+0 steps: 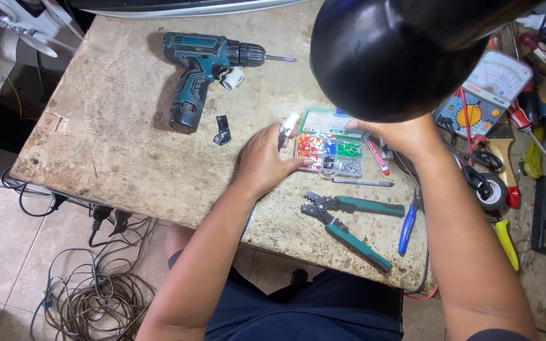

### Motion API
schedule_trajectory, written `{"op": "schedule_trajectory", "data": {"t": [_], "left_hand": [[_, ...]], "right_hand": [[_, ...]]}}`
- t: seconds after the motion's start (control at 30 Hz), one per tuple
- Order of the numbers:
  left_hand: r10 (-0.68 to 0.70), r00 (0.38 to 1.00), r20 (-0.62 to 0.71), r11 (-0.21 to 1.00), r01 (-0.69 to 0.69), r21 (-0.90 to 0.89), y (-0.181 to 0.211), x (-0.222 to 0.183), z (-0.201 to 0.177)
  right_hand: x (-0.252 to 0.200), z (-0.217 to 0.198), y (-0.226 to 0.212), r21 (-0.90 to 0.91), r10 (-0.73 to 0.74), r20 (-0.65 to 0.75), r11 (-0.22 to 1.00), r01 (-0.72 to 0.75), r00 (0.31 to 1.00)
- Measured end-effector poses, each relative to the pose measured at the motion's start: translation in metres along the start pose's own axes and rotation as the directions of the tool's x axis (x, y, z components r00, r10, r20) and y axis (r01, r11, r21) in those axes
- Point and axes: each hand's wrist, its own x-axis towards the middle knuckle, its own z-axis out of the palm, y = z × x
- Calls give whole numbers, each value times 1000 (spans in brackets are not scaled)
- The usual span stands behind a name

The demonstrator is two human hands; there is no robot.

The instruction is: Insulating wire connections by selecting and applying small plastic sleeves or connectors from a storage box at a repair bench.

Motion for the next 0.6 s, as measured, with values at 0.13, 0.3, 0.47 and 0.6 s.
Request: {"op": "schedule_trajectory", "data": {"t": [0.13, 0.3, 0.47, 0.6], "left_hand": [[-4, 1000, -10, 1000, 4, -12, 4, -2, -2], [-7, 974, -228, 989, -27, -147, -22, 6, 16], [8, 985, -172, 963, -54, -263, 0, 19, 12], [-67, 992, -103, 961, 36, -274, -9, 31, 21]], "right_hand": [[-7, 5, 16, 131, -145, -16, 981, 146, 989], [-11, 8, 65, 8, -125, -89, 992, 127, 988], [-23, 21, 96, -167, -127, -105, 980, 108, 986], [-22, 34, 114, -311, -192, -117, 939, 148, 974]]}}
